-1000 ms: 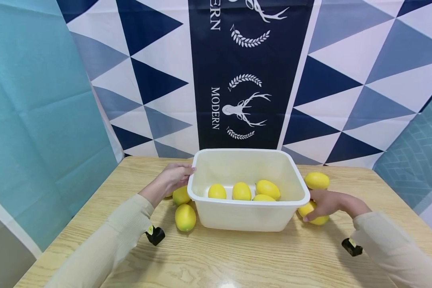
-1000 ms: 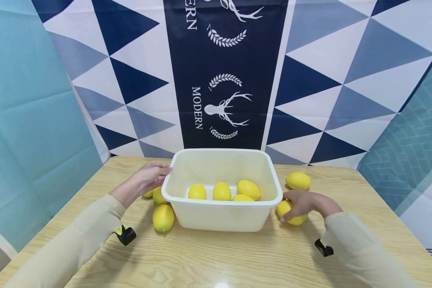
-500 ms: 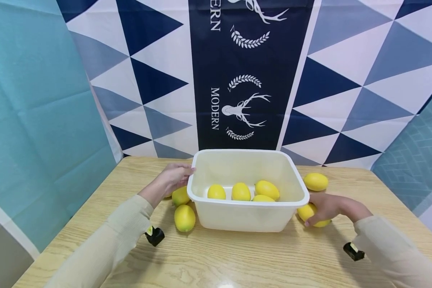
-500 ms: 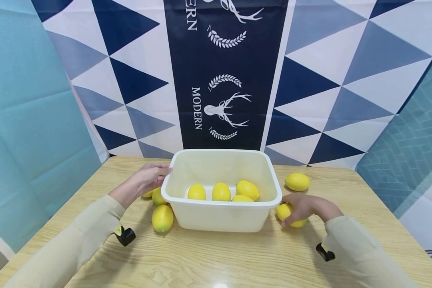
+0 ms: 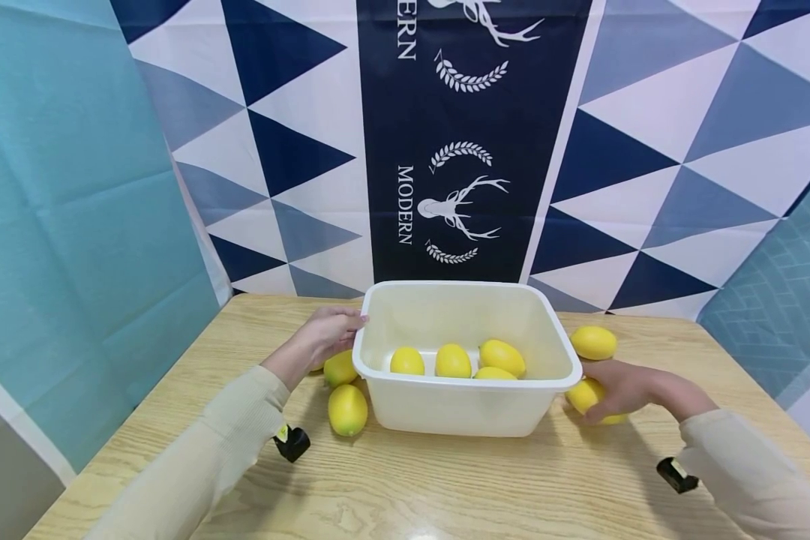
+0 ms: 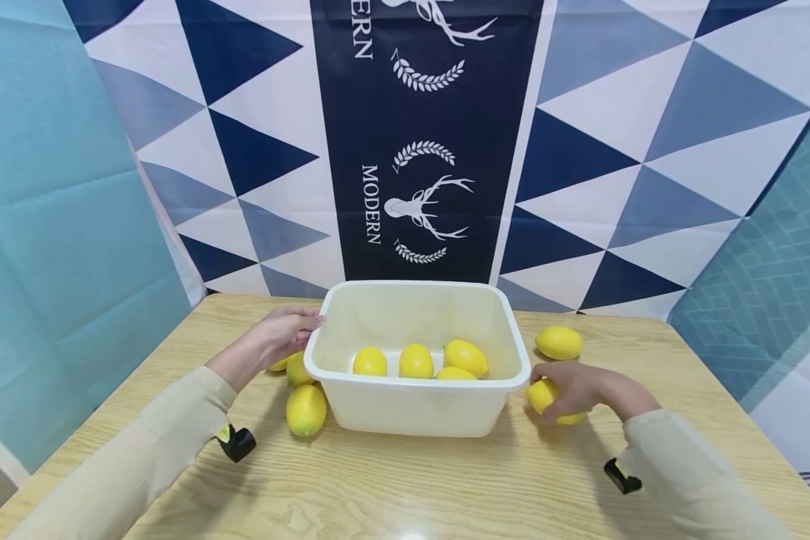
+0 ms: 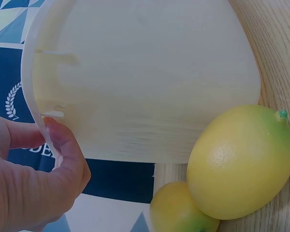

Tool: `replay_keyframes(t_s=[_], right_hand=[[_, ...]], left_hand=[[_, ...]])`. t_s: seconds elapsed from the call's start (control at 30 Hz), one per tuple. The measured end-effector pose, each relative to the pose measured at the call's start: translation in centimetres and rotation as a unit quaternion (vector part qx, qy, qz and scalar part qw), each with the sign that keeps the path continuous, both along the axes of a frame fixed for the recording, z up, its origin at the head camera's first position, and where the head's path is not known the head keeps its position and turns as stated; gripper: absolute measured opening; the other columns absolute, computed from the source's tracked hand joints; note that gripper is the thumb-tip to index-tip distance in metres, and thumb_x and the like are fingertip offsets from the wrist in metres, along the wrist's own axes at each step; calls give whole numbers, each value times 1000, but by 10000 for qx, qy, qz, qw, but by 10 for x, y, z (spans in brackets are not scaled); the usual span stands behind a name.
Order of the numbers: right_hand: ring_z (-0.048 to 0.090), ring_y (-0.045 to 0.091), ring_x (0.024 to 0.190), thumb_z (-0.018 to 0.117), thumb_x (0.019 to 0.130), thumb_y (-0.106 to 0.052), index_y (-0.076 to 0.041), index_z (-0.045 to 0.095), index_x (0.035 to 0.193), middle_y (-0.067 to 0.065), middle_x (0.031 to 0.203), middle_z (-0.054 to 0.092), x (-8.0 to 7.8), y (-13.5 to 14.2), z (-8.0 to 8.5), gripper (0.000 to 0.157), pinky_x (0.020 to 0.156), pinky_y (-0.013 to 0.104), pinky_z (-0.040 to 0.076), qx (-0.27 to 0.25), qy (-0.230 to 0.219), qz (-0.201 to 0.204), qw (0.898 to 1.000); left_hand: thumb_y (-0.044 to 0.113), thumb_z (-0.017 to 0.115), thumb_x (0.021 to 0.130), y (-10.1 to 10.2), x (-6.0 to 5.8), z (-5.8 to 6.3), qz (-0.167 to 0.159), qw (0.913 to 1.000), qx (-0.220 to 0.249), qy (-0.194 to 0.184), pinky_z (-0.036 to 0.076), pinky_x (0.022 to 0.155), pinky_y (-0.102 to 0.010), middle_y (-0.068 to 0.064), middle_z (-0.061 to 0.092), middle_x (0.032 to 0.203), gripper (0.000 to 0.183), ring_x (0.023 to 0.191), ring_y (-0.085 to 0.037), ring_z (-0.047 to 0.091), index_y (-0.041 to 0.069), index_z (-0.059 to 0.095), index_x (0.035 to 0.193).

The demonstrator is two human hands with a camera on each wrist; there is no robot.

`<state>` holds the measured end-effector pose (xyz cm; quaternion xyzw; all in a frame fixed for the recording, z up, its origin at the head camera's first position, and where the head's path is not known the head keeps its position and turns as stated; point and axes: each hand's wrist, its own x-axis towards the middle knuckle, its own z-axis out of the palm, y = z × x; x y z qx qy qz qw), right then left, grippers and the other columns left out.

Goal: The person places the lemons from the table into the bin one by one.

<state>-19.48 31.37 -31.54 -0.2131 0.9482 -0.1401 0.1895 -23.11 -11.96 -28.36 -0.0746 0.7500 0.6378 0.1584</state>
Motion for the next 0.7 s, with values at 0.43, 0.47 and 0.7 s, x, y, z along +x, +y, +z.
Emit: replay_keyframes(t_s=[0.43, 0.47, 0.7], right_hand=[[45, 16, 87, 75, 71, -15, -15, 56, 113, -2, 97, 53, 5, 3, 9, 46, 73, 33, 37, 122, -185, -66, 9997], [45, 16, 85, 75, 71, -15, -16, 57, 109, -2, 96, 52, 6, 4, 10, 43, 72, 32, 37, 135, -174, -66, 9997], [45, 13, 80, 76, 71, -14, -14, 56, 104, -3, 91, 52, 11, 6, 17, 39, 68, 27, 38, 68, -38, 12, 10000]], left_hand=[[19, 54, 99, 1, -1, 0, 49, 9999, -115, -85, 54, 91, -23, -15, 58, 127, 40, 106, -20, 58, 2, 50, 135], [18, 54, 99, 1, -1, 0, 60, 9999, -102, -89, 53, 93, -24, -15, 57, 127, 40, 106, -20, 59, 2, 50, 135], [18, 53, 99, 1, -3, 1, 18, 10000, -39, -81, 49, 104, -32, -16, 56, 130, 41, 108, -21, 58, 1, 48, 136]])
